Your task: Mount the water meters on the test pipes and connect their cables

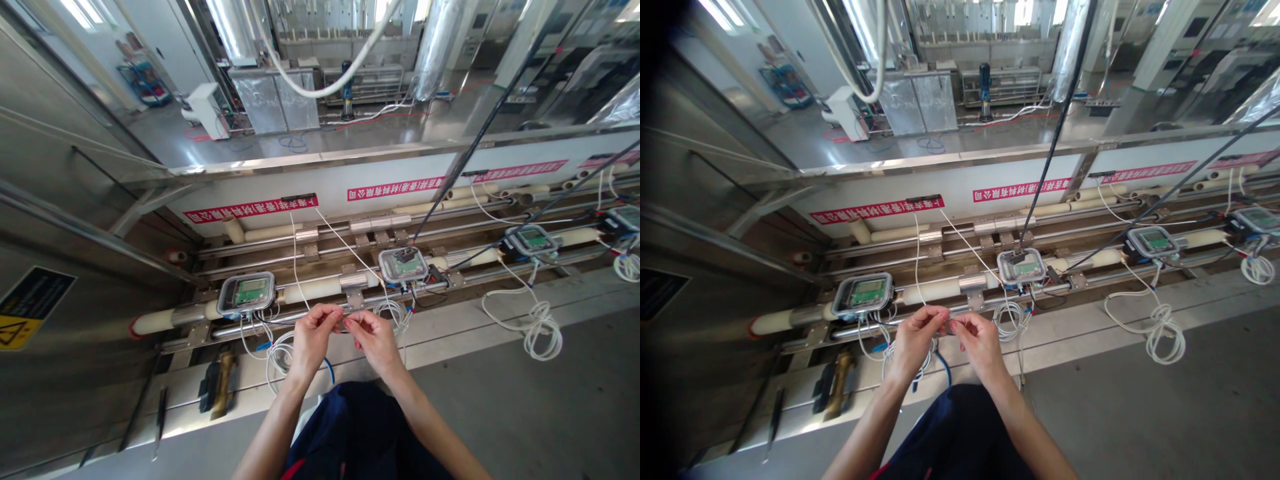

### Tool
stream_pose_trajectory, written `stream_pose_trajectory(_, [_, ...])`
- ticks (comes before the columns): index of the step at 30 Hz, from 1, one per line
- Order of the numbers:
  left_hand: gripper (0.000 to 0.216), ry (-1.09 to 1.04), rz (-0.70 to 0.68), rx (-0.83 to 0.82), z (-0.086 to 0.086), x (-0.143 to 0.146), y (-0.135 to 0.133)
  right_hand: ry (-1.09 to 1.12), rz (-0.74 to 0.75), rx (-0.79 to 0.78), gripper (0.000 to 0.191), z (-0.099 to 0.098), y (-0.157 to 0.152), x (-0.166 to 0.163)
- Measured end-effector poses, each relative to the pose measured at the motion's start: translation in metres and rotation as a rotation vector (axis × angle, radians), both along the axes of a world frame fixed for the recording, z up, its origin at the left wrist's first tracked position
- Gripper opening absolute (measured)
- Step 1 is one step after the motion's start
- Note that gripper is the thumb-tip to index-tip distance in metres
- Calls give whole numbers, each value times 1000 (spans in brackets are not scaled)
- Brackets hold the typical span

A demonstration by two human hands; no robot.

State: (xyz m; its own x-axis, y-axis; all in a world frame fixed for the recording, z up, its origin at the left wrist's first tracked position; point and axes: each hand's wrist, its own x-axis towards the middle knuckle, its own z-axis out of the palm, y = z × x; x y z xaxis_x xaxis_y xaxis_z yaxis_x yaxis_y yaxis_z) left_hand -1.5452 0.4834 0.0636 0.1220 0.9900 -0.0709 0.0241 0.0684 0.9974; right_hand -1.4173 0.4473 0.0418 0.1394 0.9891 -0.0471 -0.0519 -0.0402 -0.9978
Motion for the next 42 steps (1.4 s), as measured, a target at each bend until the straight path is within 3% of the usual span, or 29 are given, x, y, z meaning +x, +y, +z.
stream_pose_trajectory(5, [20, 71, 6, 53, 7, 2, 7, 39, -64, -7, 27, 2, -1, -1])
stream_pose_trajectory(9, [17, 186, 44, 257, 19, 16, 21, 196, -120, -78, 35, -8, 0, -5])
stream_pose_trajectory(11, [17, 248, -19, 413, 24, 33, 30, 284, -141, -102, 38, -14, 1, -7])
stream_pose_trajectory(17, [57, 455, -269, 791, 27, 100, 67, 402, -201, -121, 42, -25, 3, -12])
stream_pose_trajectory(21, [34, 553, -344, 872, 33, 120, 81, 428, -226, -127, 44, -28, 3, -11])
stream_pose_trajectory(24, [20, 505, -336, 856, 41, 105, 82, 439, -234, -132, 44, -27, 3, -10])
stream_pose_trajectory(28, [21, 406, -239, 637, 55, 50, 80, 469, -243, -101, 40, -17, 8, -12])
stream_pose_trajectory(31, [26, 271, -179, 451, 68, 0, 78, 481, -216, -33, 37, -1, 17, -18])
stream_pose_trajectory(34, [26, 127, -177, 370, 82, -36, 73, 461, -180, 38, 33, 21, 27, -27])
stream_pose_trajectory(38, [30, -13, -210, 265, 90, -53, 62, 414, -127, 117, 29, 49, 34, -41])
stream_pose_trajectory(42, [32, -128, -141, 227, 90, -50, 54, 368, -78, 160, 28, 63, 33, -51])
